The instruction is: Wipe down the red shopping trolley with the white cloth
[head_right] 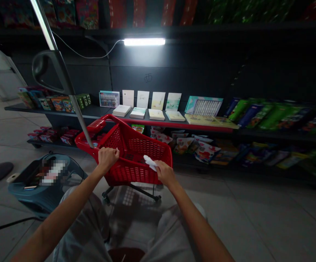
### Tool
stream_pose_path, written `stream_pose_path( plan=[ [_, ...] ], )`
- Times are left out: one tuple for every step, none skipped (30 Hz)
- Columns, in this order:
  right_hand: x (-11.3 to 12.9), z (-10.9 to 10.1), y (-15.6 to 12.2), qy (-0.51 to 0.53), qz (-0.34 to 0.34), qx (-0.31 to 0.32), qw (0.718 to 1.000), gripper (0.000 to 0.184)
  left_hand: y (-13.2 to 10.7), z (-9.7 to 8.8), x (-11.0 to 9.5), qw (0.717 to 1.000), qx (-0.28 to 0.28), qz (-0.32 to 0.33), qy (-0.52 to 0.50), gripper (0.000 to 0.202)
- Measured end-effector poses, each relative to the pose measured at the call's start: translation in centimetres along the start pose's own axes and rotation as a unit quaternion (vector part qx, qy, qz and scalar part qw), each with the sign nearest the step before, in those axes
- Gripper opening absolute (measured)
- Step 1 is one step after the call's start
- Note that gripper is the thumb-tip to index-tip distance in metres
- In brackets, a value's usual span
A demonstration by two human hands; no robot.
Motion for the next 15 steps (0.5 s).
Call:
stream_pose_path(
  plan=[
    [-0.7,-0.7,-0.5,-0.011,0.019,0.001,1.000,0.035,0.1,0.1,0.1,1.000,-0.005,0.000,0.000,0.055],
    [-1.0,-1.1,-0.9,-0.024,0.037,-0.001,0.999,0.034,0.2,0.2,0.2,1.000,-0.010,0.001,-0.002,0.055],
    [-0.9,-1.3,-1.0,-0.039,0.054,-0.005,0.998,0.034,0.3,0.3,0.3,1.000,-0.015,0.002,-0.006,0.055],
    [-0.4,-1.3,-0.8,-0.054,0.065,-0.009,0.996,0.033,0.3,0.5,0.3,1.000,-0.021,0.004,-0.011,0.055],
    [0.6,-1.0,-0.3,-0.068,0.073,-0.011,0.995,0.032,0.4,0.6,0.3,0.999,-0.027,0.007,-0.016,0.054],
    [2.0,-0.4,0.5,-0.080,0.076,-0.012,0.994,0.031,0.3,0.7,0.4,0.999,-0.033,0.010,-0.019,0.054],
    [3.7,0.4,1.6,-0.086,0.071,-0.003,0.994,0.030,0.3,0.8,0.4,0.999,-0.039,0.012,-0.019,0.055],
    [5.6,1.3,2.8,-0.088,0.063,0.008,0.994,0.028,0.3,0.9,0.4,0.999,-0.045,0.014,-0.015,0.055],
    [7.7,2.4,4.2,-0.083,0.045,0.024,0.995,0.026,0.3,1.1,0.5,0.999,-0.051,0.017,-0.011,0.055],
    [9.9,3.3,5.5,-0.073,0.026,0.030,0.997,0.026,0.3,1.2,0.6,0.998,-0.055,0.021,-0.005,0.056],
    [11.9,4.3,6.8,-0.059,0.008,0.027,0.998,0.026,0.4,1.2,0.7,0.998,-0.057,0.026,-0.001,0.057],
    [13.7,5.1,7.8,-0.045,-0.008,0.022,0.999,0.027,0.5,1.3,0.8,0.998,-0.056,0.032,0.002,0.057],
    [15.1,5.8,8.6,-0.039,-0.010,0.012,0.999,0.027,0.6,1.4,1.0,0.998,-0.054,0.038,0.003,0.058],
    [16.0,6.3,9.1,-0.035,-0.007,0.001,0.999,0.028,0.8,1.5,1.1,0.998,-0.051,0.043,0.004,0.058],
    [16.5,6.8,9.3,-0.033,-0.011,-0.007,0.999,0.029,0.9,1.5,1.3,0.998,-0.050,0.044,0.004,0.058]
  ],
)
Point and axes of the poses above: each hand's wrist, its own y-axis towards the middle knuckle, its own z-axis out of the palm, x = y × z, the point moved 2 cm from there along y, towards the middle knuckle, and after that the axes turned 3 degrees about x, right-handed, at the moved point
